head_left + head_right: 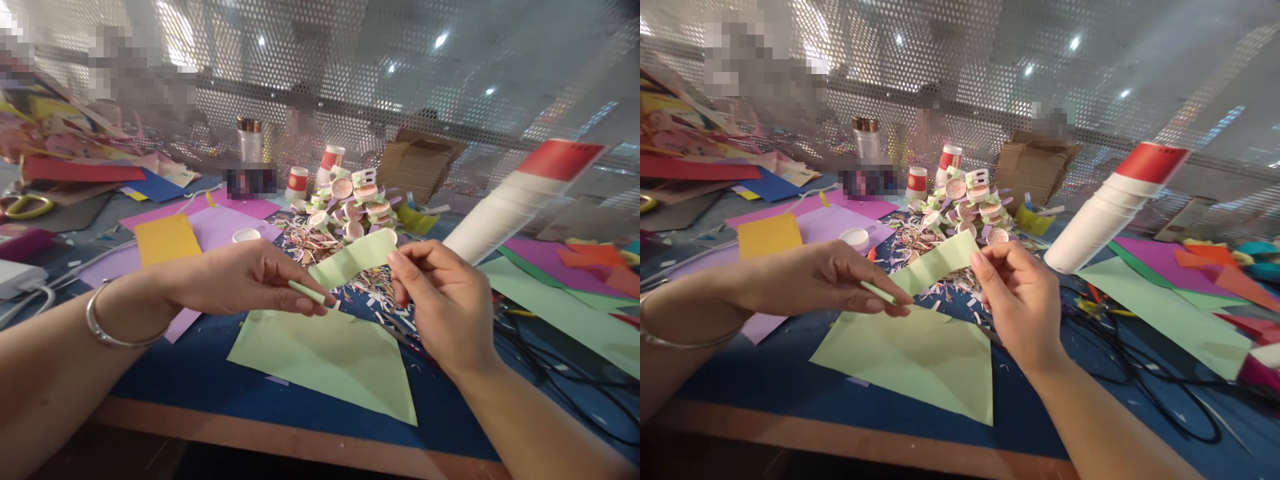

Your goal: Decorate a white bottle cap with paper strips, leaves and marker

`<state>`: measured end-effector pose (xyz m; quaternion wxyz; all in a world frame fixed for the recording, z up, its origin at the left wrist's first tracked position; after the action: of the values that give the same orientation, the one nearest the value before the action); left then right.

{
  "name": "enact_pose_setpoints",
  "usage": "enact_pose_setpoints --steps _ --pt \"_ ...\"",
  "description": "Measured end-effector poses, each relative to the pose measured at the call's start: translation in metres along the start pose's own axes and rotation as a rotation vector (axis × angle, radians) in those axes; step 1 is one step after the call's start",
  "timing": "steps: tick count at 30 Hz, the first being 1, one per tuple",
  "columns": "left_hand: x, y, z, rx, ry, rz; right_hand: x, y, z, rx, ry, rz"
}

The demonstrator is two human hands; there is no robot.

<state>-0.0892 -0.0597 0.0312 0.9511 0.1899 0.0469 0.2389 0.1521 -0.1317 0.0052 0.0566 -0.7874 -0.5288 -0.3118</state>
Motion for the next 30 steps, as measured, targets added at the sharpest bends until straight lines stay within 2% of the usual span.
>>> enact_pose_setpoints --steps 4,8,11,15,17,21,27,30 --pt "-0.004 -0.002 0.006 0.325 -0.041 0.084 -0.005 -0.004 -0.008 -0.119 0.069 -0.070" --pt "-0.005 -0.009 0.006 0.325 -0.022 0.063 -0.007 -0.008 -0.011 -0.184 0.130 -0.116" --pt "0.001 -0.009 -0.001 0.338 -0.006 0.122 -0.008 -0.010 -0.013 -0.163 0.163 -0.145" --pt "0.005 -0.006 -0.002 0.561 -0.177 0.312 -0.010 -0.012 -0.013 -0.125 0.151 -0.198" --pt "0.005 -0.006 0.000 0.598 -0.268 0.343 -0.012 -0.013 -0.013 -0.117 0.141 -0.230" --pt "0.011 -0.013 -0.001 0.443 -0.342 0.269 -0.014 -0.015 -0.013 -0.045 0.093 -0.307" --pt "0.027 -0.023 -0.017 0.052 -0.151 0.277 -0.013 -0.017 -0.013 0.014 0.046 -0.367" --pt "0.028 -0.026 -0.021 -0.087 -0.100 0.280 -0.013 -0.017 -0.014 0.021 0.018 -0.375"
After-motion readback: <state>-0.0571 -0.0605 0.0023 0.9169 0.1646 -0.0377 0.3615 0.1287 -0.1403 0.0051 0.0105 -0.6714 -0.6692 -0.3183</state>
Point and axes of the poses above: each hand's wrist, its own x-axis towards the middle knuckle, its own y-axis out of the back of the hand, z = x × y, the point moved 2 cm from there along x, towards the middle knuckle, and after that the axes turned 2 degrees about x, right-handed, at the moved point
